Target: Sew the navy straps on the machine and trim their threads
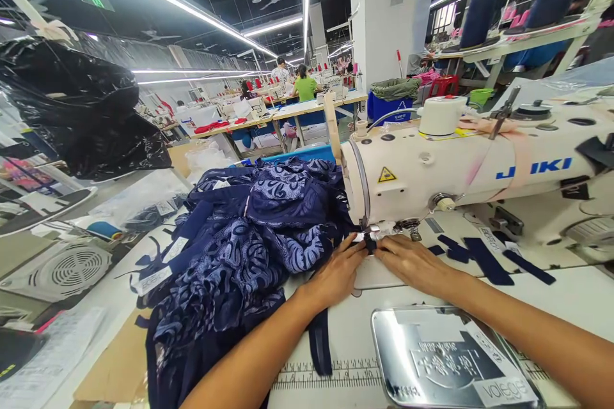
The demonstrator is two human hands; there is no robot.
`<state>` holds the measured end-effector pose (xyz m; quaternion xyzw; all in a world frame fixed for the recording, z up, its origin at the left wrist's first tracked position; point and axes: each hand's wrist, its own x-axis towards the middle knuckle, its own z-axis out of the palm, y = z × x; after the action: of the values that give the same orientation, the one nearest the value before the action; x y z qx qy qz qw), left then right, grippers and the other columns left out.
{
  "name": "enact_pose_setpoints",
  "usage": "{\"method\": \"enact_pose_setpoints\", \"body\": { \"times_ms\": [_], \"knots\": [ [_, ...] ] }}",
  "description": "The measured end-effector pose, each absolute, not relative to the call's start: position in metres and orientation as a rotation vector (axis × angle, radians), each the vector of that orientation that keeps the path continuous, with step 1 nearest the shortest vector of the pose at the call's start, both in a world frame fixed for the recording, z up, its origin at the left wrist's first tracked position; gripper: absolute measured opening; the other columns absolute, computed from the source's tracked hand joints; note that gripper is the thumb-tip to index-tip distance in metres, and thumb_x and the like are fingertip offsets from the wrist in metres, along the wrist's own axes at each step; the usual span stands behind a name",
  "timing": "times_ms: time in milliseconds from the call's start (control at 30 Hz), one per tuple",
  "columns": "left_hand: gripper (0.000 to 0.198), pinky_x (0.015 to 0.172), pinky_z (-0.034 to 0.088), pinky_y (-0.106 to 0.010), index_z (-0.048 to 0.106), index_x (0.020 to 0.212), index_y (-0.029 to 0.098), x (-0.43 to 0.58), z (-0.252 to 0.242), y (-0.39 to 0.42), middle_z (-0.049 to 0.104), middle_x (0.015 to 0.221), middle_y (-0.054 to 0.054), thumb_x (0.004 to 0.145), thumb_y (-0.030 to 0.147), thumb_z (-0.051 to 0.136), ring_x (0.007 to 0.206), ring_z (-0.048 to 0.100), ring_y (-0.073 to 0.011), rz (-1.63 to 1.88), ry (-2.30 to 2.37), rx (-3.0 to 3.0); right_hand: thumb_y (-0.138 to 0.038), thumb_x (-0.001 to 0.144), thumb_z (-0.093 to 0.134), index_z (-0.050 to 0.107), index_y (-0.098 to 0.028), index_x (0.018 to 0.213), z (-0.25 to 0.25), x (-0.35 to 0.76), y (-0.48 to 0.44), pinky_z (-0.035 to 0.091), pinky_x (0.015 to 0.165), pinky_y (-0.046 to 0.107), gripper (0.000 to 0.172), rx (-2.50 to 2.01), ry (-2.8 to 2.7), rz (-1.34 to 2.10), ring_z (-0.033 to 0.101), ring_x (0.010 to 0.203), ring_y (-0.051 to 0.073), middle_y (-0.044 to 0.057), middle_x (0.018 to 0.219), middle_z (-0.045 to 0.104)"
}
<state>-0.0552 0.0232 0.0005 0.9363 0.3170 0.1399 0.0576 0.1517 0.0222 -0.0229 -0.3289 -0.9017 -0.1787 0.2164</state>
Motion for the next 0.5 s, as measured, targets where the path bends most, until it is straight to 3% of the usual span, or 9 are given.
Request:
{"method": "enact_pose_setpoints", "body": {
  "times_ms": [500],
  "knots": [
    [0.048, 0.105, 0.027, -0.052, 0.047, 0.122, 0.009, -0.0527, 0.0021, 0.0257, 0.045, 0.132, -0.012, 0.076, -0.002, 0.037, 0.129, 0.03, -0.0259, 0.311, 1.045, 2.845, -0.012, 0.086, 0.04, 0.063, -0.012, 0.088, -0.0207, 0.1508, 0.0238, 0.051, 0.076, 0.039, 0.023, -0.909, -2.489, -0.516, 0.058, 0.085, 0.022, 0.011, 0.09, 0.061]
  ]
}}
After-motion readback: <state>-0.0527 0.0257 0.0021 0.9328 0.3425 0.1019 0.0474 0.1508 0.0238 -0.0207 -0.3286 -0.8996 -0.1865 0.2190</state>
